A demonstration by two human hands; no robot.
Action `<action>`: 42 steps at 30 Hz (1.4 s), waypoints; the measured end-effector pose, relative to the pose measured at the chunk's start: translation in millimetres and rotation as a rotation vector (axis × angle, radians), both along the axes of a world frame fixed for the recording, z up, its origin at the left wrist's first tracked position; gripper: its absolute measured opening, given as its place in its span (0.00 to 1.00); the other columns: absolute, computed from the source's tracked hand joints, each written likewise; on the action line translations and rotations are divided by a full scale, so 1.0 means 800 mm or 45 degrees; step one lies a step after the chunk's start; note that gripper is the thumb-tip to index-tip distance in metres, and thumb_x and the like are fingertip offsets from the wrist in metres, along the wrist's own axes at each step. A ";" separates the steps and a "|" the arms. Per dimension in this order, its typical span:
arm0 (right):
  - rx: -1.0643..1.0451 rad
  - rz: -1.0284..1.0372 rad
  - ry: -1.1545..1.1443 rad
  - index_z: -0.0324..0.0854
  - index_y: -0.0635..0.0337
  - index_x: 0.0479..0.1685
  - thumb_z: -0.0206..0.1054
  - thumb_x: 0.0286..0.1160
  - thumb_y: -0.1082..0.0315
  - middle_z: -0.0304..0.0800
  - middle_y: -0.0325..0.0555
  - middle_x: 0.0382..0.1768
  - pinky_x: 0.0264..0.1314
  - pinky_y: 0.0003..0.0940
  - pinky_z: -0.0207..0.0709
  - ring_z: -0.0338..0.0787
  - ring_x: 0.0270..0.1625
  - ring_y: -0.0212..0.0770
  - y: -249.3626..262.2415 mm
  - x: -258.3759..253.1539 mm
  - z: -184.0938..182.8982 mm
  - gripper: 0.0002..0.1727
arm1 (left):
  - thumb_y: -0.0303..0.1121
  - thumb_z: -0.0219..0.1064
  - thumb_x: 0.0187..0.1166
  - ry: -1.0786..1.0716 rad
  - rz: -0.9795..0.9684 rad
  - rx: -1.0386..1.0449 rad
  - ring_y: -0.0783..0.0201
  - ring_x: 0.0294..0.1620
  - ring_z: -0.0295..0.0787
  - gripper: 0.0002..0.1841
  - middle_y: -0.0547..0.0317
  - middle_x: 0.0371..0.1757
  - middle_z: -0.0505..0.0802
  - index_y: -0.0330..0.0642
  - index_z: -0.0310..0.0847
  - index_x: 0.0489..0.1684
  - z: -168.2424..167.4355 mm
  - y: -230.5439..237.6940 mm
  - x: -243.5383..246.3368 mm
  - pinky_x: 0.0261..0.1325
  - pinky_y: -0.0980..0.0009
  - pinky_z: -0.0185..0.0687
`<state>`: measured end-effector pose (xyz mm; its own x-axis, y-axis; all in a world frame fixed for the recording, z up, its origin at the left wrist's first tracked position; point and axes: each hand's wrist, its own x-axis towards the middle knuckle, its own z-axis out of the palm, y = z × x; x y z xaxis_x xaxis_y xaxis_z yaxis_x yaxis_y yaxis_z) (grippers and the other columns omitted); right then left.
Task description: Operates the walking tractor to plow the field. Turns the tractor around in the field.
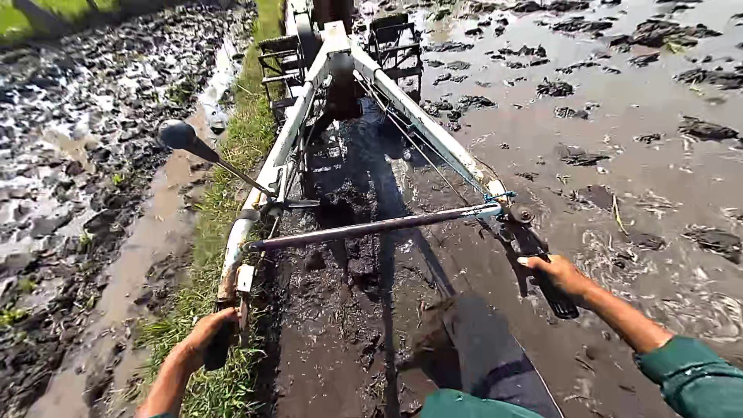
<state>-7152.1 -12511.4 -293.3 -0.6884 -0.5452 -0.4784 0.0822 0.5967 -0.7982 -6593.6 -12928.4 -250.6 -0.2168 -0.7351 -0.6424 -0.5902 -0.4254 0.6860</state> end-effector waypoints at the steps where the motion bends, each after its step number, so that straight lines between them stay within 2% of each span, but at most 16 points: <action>1: -0.018 -0.012 -0.028 0.76 0.67 0.58 0.58 0.85 0.59 0.82 0.44 0.37 0.42 0.36 0.81 0.84 0.35 0.34 -0.016 -0.015 -0.003 0.19 | 0.35 0.53 0.86 -0.018 0.038 -0.059 0.66 0.25 0.86 0.11 0.62 0.25 0.87 0.41 0.80 0.41 -0.002 -0.010 -0.017 0.32 0.66 0.85; 4: -0.036 -0.017 -0.055 0.74 0.66 0.60 0.57 0.84 0.59 0.83 0.43 0.39 0.43 0.35 0.82 0.86 0.37 0.33 -0.060 -0.066 -0.013 0.19 | 0.35 0.55 0.84 -0.038 0.072 -0.169 0.70 0.21 0.86 0.10 0.66 0.21 0.87 0.41 0.79 0.38 -0.008 -0.041 -0.067 0.29 0.70 0.85; 6: -0.035 -0.033 -0.033 0.75 0.66 0.60 0.57 0.81 0.58 0.85 0.42 0.39 0.43 0.34 0.83 0.87 0.38 0.32 -0.082 -0.104 -0.020 0.20 | 0.34 0.58 0.82 -0.016 0.088 -0.162 0.68 0.27 0.89 0.10 0.64 0.26 0.89 0.37 0.79 0.48 -0.012 -0.063 -0.101 0.36 0.67 0.89; 9: -0.029 -0.039 -0.069 0.73 0.65 0.63 0.58 0.75 0.56 0.86 0.40 0.43 0.47 0.30 0.84 0.88 0.42 0.29 -0.128 -0.159 -0.016 0.24 | 0.33 0.63 0.73 -0.014 0.050 -0.131 0.66 0.38 0.92 0.24 0.61 0.40 0.91 0.35 0.72 0.69 -0.018 -0.110 -0.144 0.45 0.64 0.91; 10: -0.029 -0.044 -0.111 0.72 0.63 0.66 0.60 0.71 0.54 0.87 0.38 0.45 0.49 0.30 0.85 0.89 0.45 0.28 -0.145 -0.175 -0.014 0.27 | 0.31 0.64 0.69 -0.049 0.048 -0.118 0.67 0.39 0.91 0.27 0.60 0.43 0.90 0.35 0.71 0.71 -0.017 -0.127 -0.160 0.45 0.64 0.90; 12: -0.009 -0.080 -0.156 0.71 0.61 0.65 0.63 0.62 0.53 0.87 0.33 0.44 0.49 0.26 0.85 0.88 0.45 0.23 -0.183 -0.202 -0.006 0.31 | 0.27 0.64 0.65 -0.119 0.061 -0.104 0.71 0.40 0.89 0.27 0.62 0.44 0.90 0.35 0.72 0.68 -0.005 -0.159 -0.202 0.46 0.67 0.89; 14: -0.010 -0.093 -0.183 0.71 0.59 0.63 0.65 0.58 0.52 0.86 0.28 0.42 0.49 0.23 0.84 0.88 0.43 0.20 -0.226 -0.239 -0.001 0.32 | 0.29 0.63 0.63 -0.128 0.077 -0.120 0.74 0.38 0.88 0.24 0.68 0.42 0.89 0.37 0.73 0.63 0.001 -0.195 -0.245 0.44 0.71 0.88; 17: -0.044 -0.049 -0.253 0.74 0.56 0.63 0.71 0.50 0.47 0.91 0.27 0.42 0.51 0.24 0.86 0.90 0.44 0.22 -0.269 -0.305 -0.011 0.36 | 0.32 0.65 0.59 -0.106 0.093 -0.107 0.73 0.38 0.91 0.25 0.71 0.41 0.91 0.43 0.75 0.62 -0.004 -0.250 -0.288 0.43 0.69 0.90; 19: -0.058 -0.009 -0.244 0.72 0.58 0.68 0.70 0.54 0.46 0.90 0.32 0.45 0.54 0.28 0.87 0.91 0.46 0.26 -0.303 -0.340 -0.014 0.39 | 0.32 0.64 0.61 -0.103 0.087 -0.092 0.69 0.41 0.92 0.26 0.66 0.44 0.92 0.41 0.75 0.64 -0.009 -0.290 -0.312 0.44 0.66 0.91; 21: -0.057 0.003 -0.191 0.69 0.62 0.69 0.66 0.61 0.48 0.89 0.37 0.45 0.52 0.32 0.88 0.92 0.45 0.30 -0.345 -0.368 -0.012 0.37 | 0.32 0.63 0.64 -0.118 0.073 -0.120 0.70 0.39 0.91 0.24 0.65 0.44 0.92 0.39 0.75 0.64 -0.006 -0.326 -0.343 0.43 0.68 0.90; 24: -0.019 0.030 -0.083 0.75 0.62 0.57 0.61 0.69 0.50 0.88 0.35 0.34 0.42 0.32 0.88 0.91 0.35 0.29 -0.403 -0.408 -0.004 0.26 | 0.31 0.60 0.71 -0.119 0.054 -0.129 0.70 0.35 0.90 0.21 0.63 0.41 0.90 0.38 0.75 0.63 0.001 -0.374 -0.391 0.41 0.69 0.89; 26: 0.042 0.075 -0.018 0.77 0.67 0.54 0.56 0.80 0.54 0.87 0.40 0.33 0.41 0.36 0.86 0.89 0.33 0.32 -0.443 -0.435 0.008 0.22 | 0.31 0.58 0.76 -0.121 0.046 -0.142 0.69 0.35 0.88 0.18 0.62 0.41 0.90 0.37 0.77 0.63 0.010 -0.409 -0.422 0.41 0.68 0.87; 28: 0.070 0.079 0.047 0.79 0.67 0.50 0.55 0.84 0.55 0.85 0.40 0.30 0.40 0.35 0.85 0.87 0.30 0.32 -0.484 -0.462 0.017 0.20 | 0.31 0.57 0.80 -0.106 0.035 -0.143 0.69 0.35 0.88 0.16 0.62 0.40 0.90 0.37 0.77 0.63 0.020 -0.444 -0.452 0.42 0.68 0.87; 32: 0.058 0.075 0.103 0.79 0.64 0.46 0.55 0.85 0.54 0.85 0.38 0.25 0.34 0.34 0.85 0.87 0.25 0.32 -0.565 -0.521 0.030 0.20 | 0.32 0.58 0.79 -0.065 -0.005 -0.176 0.70 0.32 0.89 0.14 0.64 0.36 0.91 0.38 0.79 0.57 0.015 -0.523 -0.506 0.40 0.69 0.88; 38: 0.069 -0.028 0.021 0.80 0.64 0.49 0.53 0.87 0.53 0.89 0.41 0.28 0.37 0.37 0.87 0.90 0.30 0.35 -0.678 -0.605 0.021 0.21 | 0.32 0.59 0.76 -0.004 -0.006 -0.173 0.70 0.33 0.90 0.17 0.63 0.40 0.92 0.38 0.78 0.62 0.003 -0.641 -0.580 0.39 0.70 0.89; 42: 0.166 -0.124 0.027 0.78 0.69 0.52 0.54 0.89 0.56 0.87 0.45 0.31 0.38 0.39 0.85 0.88 0.31 0.37 -0.758 -0.638 0.029 0.21 | 0.32 0.63 0.71 -0.021 0.023 -0.167 0.68 0.34 0.89 0.21 0.60 0.41 0.90 0.36 0.77 0.63 -0.008 -0.712 -0.625 0.41 0.66 0.88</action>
<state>-7662.2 -13117.9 -270.3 -0.7457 -0.4097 -0.5254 0.1285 0.6853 -0.7168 -7093.7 -13498.3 -257.1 -0.1929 -0.8169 -0.5436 -0.5952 -0.3430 0.7267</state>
